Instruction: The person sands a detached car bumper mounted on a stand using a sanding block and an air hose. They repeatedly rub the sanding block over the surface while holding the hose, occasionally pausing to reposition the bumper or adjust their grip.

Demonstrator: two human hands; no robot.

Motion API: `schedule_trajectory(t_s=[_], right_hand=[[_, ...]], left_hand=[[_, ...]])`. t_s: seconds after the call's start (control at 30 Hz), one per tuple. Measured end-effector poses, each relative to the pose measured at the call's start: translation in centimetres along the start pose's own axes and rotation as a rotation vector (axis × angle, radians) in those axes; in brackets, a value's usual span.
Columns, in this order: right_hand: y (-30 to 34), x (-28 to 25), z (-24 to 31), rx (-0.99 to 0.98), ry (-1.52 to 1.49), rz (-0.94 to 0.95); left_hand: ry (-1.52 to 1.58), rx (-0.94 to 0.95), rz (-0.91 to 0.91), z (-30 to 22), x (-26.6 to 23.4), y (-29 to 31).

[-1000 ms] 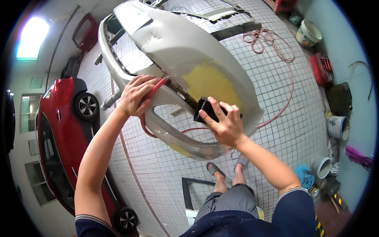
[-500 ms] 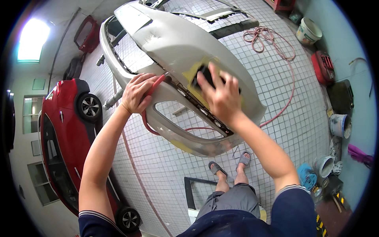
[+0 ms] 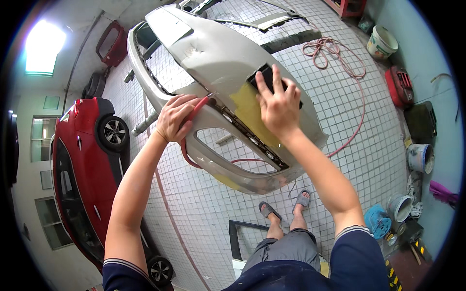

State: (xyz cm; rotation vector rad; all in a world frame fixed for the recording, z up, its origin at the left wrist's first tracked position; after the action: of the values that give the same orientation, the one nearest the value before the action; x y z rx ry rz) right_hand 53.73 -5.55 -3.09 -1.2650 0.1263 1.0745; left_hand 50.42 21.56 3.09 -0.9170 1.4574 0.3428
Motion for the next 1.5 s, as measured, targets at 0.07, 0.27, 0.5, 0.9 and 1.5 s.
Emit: schedule_trajectory(t_s=[0.07,0.27,0.5,0.9,1.5], right_hand=[[5.7,-1.4,3.1,-0.145,-0.028,0.062],[4.0,-0.7,2.3,-0.221,-0.089,0.078],[9.4,-1.1,4.0,-0.297,-0.192,0.026],[1.8,-0.2,0.8,-0.092,-0.073,0.0],[7.7,-0.7,2.7,-0.575,-0.075,0.076]], left_hand=[[-0.029,0.029,-0.017,0.1,-0.2,0.5],[-0.07,0.113,0.005,-0.6,-0.4,0.4],[-0.055,0.057,0.03,0.3,0.6,1.0],[-0.099,0.106,0.011,-0.2,0.2,-0.3],[-0.08,0.04,0.056,0.9,0.7,1.1]])
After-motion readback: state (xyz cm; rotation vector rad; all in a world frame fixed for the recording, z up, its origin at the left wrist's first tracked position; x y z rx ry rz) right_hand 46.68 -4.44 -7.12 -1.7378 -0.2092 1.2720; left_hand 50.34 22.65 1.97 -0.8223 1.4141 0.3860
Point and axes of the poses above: each hand's wrist, its own y-axis away from the middle knuckle, its own x-axis out of the palm, z = x × y, the point moved 8 cm from there along -y, towards the middle knuckle, and after that the axes turned 12 degrees about -z, right-handed, at the moved point
